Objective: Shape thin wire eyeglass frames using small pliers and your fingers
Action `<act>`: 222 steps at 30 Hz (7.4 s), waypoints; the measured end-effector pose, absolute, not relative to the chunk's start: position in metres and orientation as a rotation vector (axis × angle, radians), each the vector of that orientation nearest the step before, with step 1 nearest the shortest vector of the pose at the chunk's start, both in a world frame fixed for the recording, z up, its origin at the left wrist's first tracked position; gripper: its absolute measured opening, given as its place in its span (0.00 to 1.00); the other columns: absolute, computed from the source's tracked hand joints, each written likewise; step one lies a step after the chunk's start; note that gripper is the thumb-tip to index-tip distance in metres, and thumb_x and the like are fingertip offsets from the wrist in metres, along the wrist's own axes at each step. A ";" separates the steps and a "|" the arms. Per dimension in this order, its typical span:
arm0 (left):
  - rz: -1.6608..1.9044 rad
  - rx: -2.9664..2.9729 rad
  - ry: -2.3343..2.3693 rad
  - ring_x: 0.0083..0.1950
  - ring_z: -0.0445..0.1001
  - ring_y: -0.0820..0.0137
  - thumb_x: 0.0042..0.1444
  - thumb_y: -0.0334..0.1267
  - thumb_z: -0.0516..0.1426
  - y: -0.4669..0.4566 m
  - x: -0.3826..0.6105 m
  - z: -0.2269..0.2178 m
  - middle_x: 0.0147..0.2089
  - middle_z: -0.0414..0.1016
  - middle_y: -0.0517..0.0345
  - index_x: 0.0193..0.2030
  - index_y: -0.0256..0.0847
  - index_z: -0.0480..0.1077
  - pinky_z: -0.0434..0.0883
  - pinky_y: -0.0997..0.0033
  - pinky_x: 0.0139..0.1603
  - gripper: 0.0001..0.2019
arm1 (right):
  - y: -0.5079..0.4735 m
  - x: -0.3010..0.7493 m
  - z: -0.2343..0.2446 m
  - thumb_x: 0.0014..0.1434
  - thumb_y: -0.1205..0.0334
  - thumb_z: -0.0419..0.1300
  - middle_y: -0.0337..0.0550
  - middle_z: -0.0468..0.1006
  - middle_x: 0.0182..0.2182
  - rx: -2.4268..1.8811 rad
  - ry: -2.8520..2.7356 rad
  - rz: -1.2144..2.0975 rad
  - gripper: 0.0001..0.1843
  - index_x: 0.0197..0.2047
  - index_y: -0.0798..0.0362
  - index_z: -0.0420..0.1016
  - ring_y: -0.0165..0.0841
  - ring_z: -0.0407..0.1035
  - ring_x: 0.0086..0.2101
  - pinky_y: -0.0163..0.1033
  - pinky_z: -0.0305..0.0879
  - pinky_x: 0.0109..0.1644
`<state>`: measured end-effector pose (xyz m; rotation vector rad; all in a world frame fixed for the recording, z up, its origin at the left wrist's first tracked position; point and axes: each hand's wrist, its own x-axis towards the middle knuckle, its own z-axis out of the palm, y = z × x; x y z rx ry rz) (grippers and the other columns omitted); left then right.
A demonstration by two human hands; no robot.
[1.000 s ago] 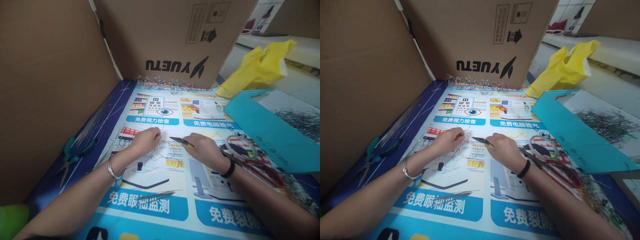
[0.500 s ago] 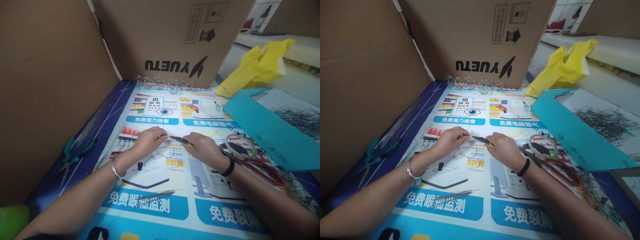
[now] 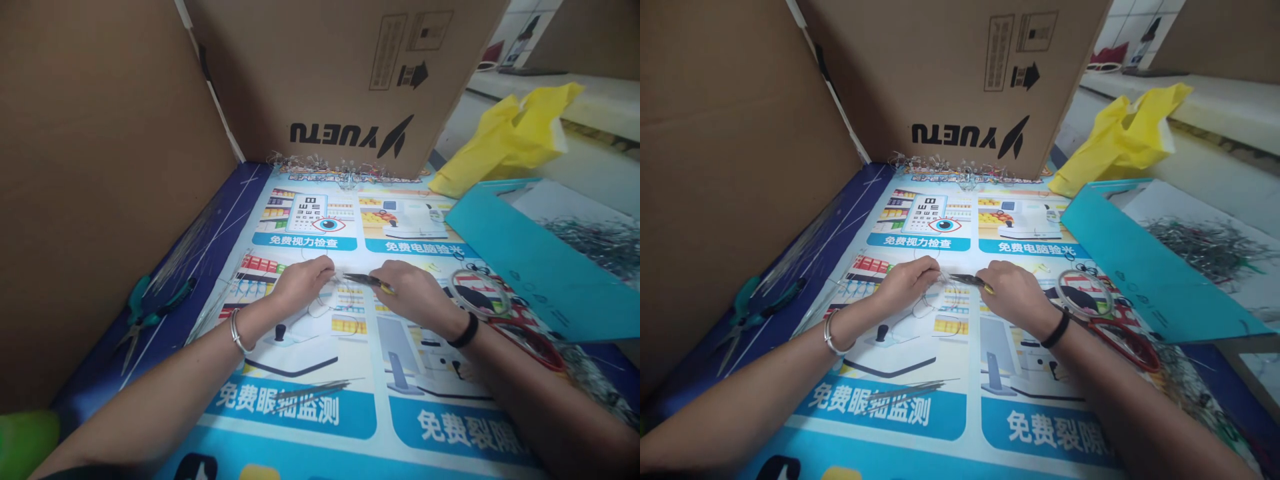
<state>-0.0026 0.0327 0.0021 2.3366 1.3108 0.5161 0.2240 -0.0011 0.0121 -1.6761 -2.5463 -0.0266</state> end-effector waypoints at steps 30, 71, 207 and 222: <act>0.366 2.464 1.378 0.34 0.73 0.70 0.62 0.41 0.45 0.028 0.001 0.004 0.35 0.75 0.63 0.41 0.45 0.64 0.60 0.74 0.31 0.08 | 0.007 0.228 0.017 0.51 0.71 0.51 0.44 0.72 0.30 -1.516 -2.696 -0.122 0.12 0.35 0.53 0.74 0.34 0.64 0.36 0.36 0.54 0.39; 0.296 2.716 1.363 0.31 0.72 0.70 0.62 0.37 0.44 0.028 0.001 -0.011 0.32 0.74 0.61 0.39 0.43 0.61 0.57 0.73 0.27 0.07 | -0.002 0.210 0.013 0.53 0.71 0.52 0.45 0.70 0.29 -1.470 -2.707 -0.308 0.07 0.32 0.54 0.70 0.33 0.59 0.30 0.39 0.40 0.29; 0.630 2.648 1.084 0.34 0.70 0.72 0.61 0.35 0.47 0.031 -0.009 0.000 0.34 0.72 0.59 0.36 0.40 0.65 0.65 0.74 0.33 0.07 | 0.003 0.220 0.006 0.51 0.71 0.52 0.44 0.71 0.31 -1.569 -2.558 -0.093 0.10 0.34 0.52 0.72 0.34 0.63 0.34 0.37 0.51 0.33; 0.479 2.445 1.373 0.37 0.71 0.68 0.58 0.34 0.47 0.033 -0.007 0.004 0.36 0.72 0.59 0.36 0.42 0.63 0.64 0.70 0.36 0.05 | -0.004 0.206 -0.004 0.50 0.51 0.63 0.43 0.70 0.32 -1.289 -2.326 0.326 0.17 0.37 0.54 0.69 0.34 0.63 0.34 0.37 0.58 0.37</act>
